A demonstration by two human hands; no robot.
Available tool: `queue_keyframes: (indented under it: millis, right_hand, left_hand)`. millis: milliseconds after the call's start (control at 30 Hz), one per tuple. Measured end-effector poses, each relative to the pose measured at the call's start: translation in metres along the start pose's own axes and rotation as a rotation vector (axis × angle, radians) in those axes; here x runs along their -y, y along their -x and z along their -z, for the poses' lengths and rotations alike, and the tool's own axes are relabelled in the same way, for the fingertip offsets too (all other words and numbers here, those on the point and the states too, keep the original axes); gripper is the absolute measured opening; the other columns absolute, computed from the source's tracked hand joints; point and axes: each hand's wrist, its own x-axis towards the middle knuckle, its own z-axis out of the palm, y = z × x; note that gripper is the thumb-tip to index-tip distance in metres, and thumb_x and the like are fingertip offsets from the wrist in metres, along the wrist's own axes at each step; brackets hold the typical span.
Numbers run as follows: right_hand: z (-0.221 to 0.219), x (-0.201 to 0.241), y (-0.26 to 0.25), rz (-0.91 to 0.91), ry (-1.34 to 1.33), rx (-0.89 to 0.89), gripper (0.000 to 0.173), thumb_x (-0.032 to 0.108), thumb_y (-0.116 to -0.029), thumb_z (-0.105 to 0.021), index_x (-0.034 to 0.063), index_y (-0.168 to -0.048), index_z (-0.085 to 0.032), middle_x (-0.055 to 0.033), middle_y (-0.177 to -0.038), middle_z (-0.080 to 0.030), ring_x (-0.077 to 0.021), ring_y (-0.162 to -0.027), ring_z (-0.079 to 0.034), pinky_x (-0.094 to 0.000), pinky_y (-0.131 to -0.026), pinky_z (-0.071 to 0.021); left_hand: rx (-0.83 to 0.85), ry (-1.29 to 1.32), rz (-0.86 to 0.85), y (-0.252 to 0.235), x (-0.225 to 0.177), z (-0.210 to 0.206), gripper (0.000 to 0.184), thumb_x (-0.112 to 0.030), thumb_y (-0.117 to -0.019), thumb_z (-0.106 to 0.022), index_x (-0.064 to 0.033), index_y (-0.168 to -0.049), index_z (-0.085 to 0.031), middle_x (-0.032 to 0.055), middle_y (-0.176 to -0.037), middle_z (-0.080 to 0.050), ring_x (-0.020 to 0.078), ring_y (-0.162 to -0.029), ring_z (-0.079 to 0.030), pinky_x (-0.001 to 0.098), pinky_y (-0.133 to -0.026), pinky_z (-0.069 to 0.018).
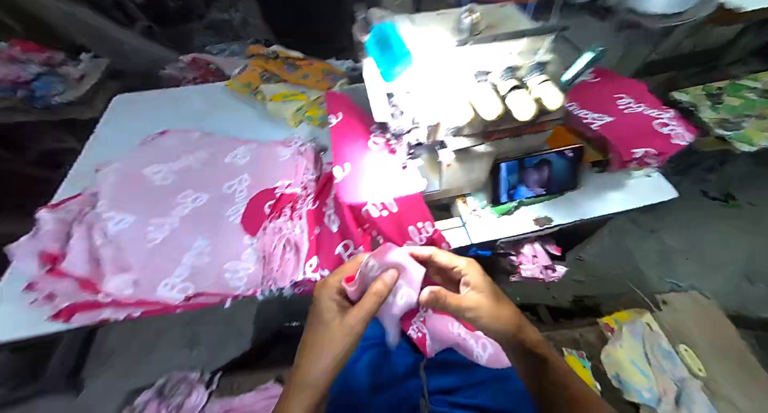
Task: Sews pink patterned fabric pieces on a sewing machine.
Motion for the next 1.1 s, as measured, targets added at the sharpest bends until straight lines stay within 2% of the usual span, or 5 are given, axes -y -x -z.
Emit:
queue_keyframes:
  millis: [200, 300, 567, 767, 1100]
  right_hand:
    - [0.0, -0.001, -0.006, -0.029, 0.034, -0.109, 0.023, 0.01, -0.0921, -0.074, -0.0025, -0.11, -0.069, 0.0001, -0.099, -0.071, -0.0019, -0.086, -0.066, -0.0187, -0.079, -0.0576]
    - [-0.001, -0.004, -0.007, 0.005, 0.078, -0.121, 0.011, 0.014, -0.0943, -0.072, 0.0026, -0.096, -0.071, -0.0018, -0.105, -0.067, -0.0039, -0.094, -0.065, -0.018, -0.082, -0.0575]
    - [-0.015, -0.01, 0.001, 0.063, 0.202, -0.138, 0.021, 0.008, -0.0958, -0.068, -0.0049, -0.112, -0.069, -0.0027, -0.099, -0.074, -0.0031, -0.091, -0.07, -0.0201, -0.085, -0.0587]
    - [-0.016, -0.015, -0.004, 0.196, 0.419, -0.455, 0.011, 0.017, -0.0932, -0.074, 0.0057, -0.094, -0.075, 0.0011, -0.093, -0.071, -0.0016, -0.092, -0.066, -0.0167, -0.083, -0.0556]
    - [0.015, -0.034, -0.025, 0.095, 0.288, -0.449, 0.019, 0.023, -0.0949, -0.07, 0.007, -0.102, -0.075, -0.0004, -0.112, -0.067, -0.0023, -0.107, -0.063, -0.0157, -0.09, -0.0543]
  left_hand:
    - [-0.046, 0.048, 0.012, -0.012, 0.002, 0.005, 0.008, -0.017, -0.0985, -0.066, -0.0121, -0.103, -0.072, -0.0083, -0.087, -0.073, 0.0013, -0.08, -0.07, 0.0198, -0.076, -0.0603]
    - [-0.064, 0.014, -0.015, -0.014, 0.007, 0.009, 0.015, -0.023, -0.1027, -0.061, -0.0159, -0.102, -0.074, -0.0102, -0.09, -0.072, -0.0004, -0.081, -0.069, 0.0193, -0.076, -0.0592]
    - [-0.052, -0.513, -0.28, -0.027, -0.01, 0.028, 0.018, -0.029, -0.099, -0.065, -0.0163, -0.1, -0.077, -0.0103, -0.093, -0.068, -0.0059, -0.086, -0.062, 0.0114, -0.075, -0.0506]
    - [0.187, -0.886, -0.697, -0.101, -0.045, 0.016, 0.021, -0.023, -0.0992, -0.063, -0.0088, -0.096, -0.078, 0.005, -0.088, -0.071, 0.0099, -0.078, -0.065, 0.0228, -0.066, -0.0477]
    - [0.209, -0.861, -0.476, -0.14, -0.02, 0.011, 0.015, -0.023, -0.0916, -0.067, -0.0127, -0.092, -0.078, -0.0036, -0.088, -0.067, 0.0001, -0.086, -0.061, 0.0148, -0.074, -0.0469]
